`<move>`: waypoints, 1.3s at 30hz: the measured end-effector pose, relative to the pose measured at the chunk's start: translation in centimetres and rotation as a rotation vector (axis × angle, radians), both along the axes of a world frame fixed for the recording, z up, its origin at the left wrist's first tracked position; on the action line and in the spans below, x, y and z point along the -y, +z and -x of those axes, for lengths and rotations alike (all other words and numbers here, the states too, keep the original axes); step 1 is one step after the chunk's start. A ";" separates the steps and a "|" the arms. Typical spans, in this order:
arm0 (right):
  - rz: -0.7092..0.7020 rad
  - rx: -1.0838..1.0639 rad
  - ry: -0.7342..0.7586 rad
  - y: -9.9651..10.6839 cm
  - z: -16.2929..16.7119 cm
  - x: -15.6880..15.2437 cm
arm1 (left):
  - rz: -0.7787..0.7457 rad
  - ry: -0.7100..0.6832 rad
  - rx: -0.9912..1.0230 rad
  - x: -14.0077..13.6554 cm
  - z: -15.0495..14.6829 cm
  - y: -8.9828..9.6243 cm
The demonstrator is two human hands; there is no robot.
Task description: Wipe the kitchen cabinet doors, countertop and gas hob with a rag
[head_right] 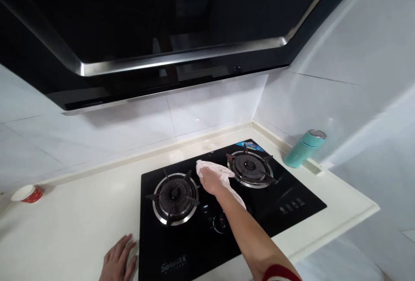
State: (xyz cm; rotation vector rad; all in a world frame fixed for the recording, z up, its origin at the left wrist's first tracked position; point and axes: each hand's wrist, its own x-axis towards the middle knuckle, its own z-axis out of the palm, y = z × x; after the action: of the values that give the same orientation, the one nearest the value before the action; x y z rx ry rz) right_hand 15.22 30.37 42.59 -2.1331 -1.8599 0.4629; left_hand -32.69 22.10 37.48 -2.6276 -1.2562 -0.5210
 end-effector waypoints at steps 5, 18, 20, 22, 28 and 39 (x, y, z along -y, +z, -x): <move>-0.005 0.003 0.126 0.6 2.8 3.2 | 0.065 0.023 -0.002 0.3 -0.5 0.9; 0.009 0.031 0.280 3.1 7.7 15.5 | 0.064 0.013 0.016 0.1 -0.5 0.8; 0.049 -0.024 0.328 2.9 9.4 17.2 | 0.066 0.019 0.017 0.0 -0.5 0.8; 0.054 -0.086 0.375 2.6 11.2 18.9 | 0.063 0.018 0.020 0.0 -0.5 0.7; 0.007 -0.178 0.541 2.2 13.3 20.4 | 0.059 0.023 0.023 -0.3 -0.3 0.3; 0.057 0.118 0.390 2.4 5.7 12.0 | 0.036 0.019 -0.008 -0.2 -0.2 0.5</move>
State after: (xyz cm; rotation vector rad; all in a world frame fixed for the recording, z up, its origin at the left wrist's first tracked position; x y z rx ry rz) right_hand 9.48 18.42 44.98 -1.8652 -2.3685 0.4823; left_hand -32.45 22.31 37.97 -2.6411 -1.2991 -0.4888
